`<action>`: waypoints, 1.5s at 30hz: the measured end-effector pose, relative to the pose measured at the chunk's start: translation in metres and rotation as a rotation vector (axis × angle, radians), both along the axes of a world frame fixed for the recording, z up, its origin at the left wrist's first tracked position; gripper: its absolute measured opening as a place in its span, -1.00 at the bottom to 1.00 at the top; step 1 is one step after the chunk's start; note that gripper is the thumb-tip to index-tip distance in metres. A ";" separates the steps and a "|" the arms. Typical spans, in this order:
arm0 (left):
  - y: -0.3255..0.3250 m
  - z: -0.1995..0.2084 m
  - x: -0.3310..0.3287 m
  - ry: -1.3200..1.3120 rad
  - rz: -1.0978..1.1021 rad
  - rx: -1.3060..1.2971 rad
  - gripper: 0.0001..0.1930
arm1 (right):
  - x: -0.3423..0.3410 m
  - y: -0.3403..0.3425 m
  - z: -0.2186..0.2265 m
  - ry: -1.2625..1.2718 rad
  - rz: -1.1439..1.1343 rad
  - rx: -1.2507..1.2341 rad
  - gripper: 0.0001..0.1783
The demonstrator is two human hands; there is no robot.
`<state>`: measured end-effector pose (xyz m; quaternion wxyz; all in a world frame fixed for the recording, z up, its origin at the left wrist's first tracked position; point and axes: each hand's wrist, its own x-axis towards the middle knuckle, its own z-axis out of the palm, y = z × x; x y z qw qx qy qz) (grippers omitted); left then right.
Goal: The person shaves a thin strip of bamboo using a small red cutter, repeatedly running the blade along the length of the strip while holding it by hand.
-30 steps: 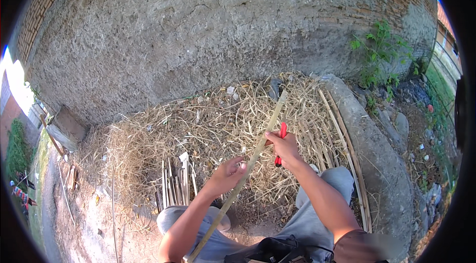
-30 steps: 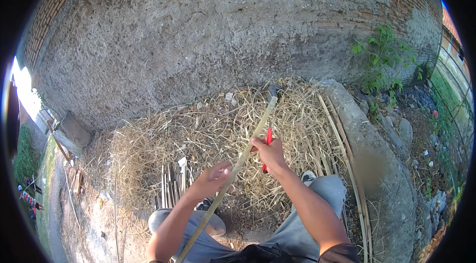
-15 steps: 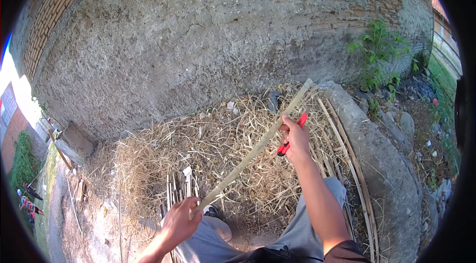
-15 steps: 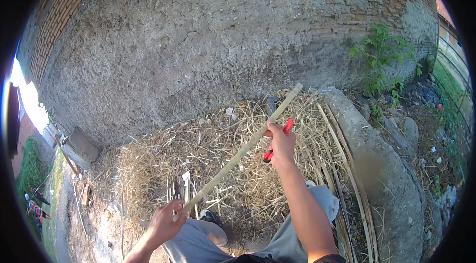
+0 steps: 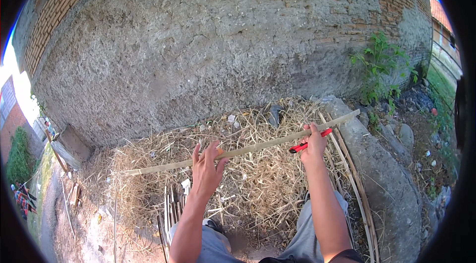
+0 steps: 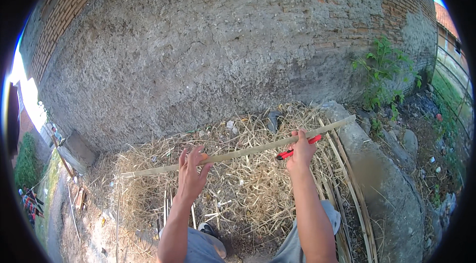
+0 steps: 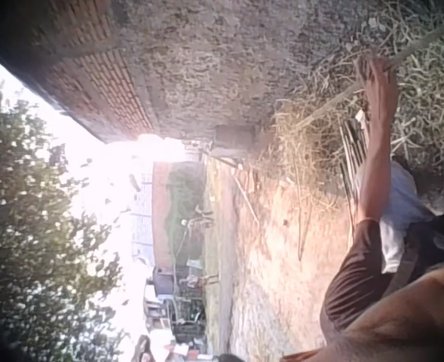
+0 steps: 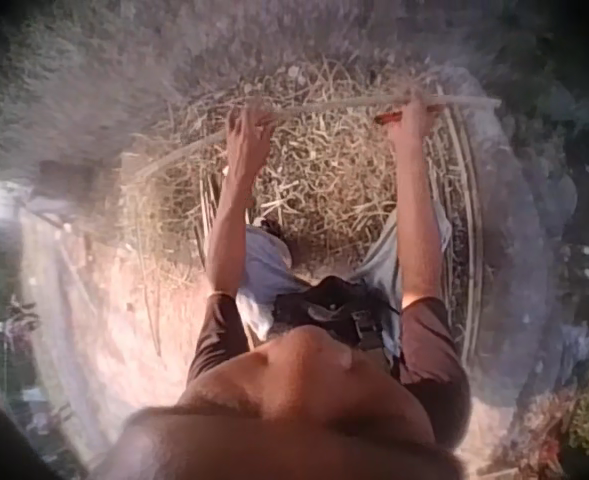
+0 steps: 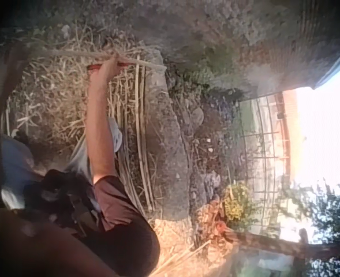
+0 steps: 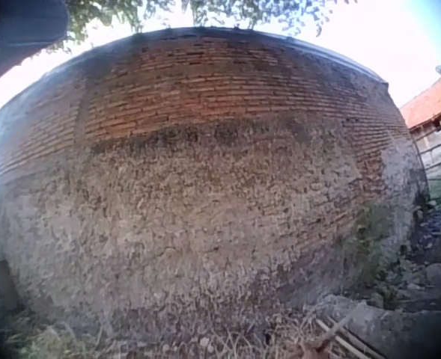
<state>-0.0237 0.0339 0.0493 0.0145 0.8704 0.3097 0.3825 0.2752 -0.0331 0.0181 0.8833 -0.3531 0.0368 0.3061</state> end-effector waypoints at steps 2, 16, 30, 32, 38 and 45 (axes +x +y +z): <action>0.002 -0.008 0.007 -0.018 -0.016 0.062 -0.42 | 0.007 0.005 -0.010 -0.023 -0.025 0.032 -0.81; -0.009 -0.017 0.005 -0.068 0.018 0.003 -0.58 | -0.009 0.003 -0.010 -0.013 -0.025 -0.001 -0.87; -0.010 -0.020 0.007 -0.086 -0.007 -0.013 -0.59 | -0.012 0.005 -0.006 0.024 -0.064 -0.001 -0.85; -0.010 -0.019 0.006 -0.059 0.017 0.025 -0.58 | -0.011 0.005 -0.006 0.027 -0.059 0.051 -0.81; -0.006 -0.023 0.008 -0.065 0.024 0.047 -0.51 | -0.010 0.004 -0.009 -0.065 -0.043 0.043 -0.79; -0.011 -0.023 0.008 -0.069 0.070 0.006 -0.67 | -0.015 0.003 -0.004 -0.087 -0.068 0.009 -0.74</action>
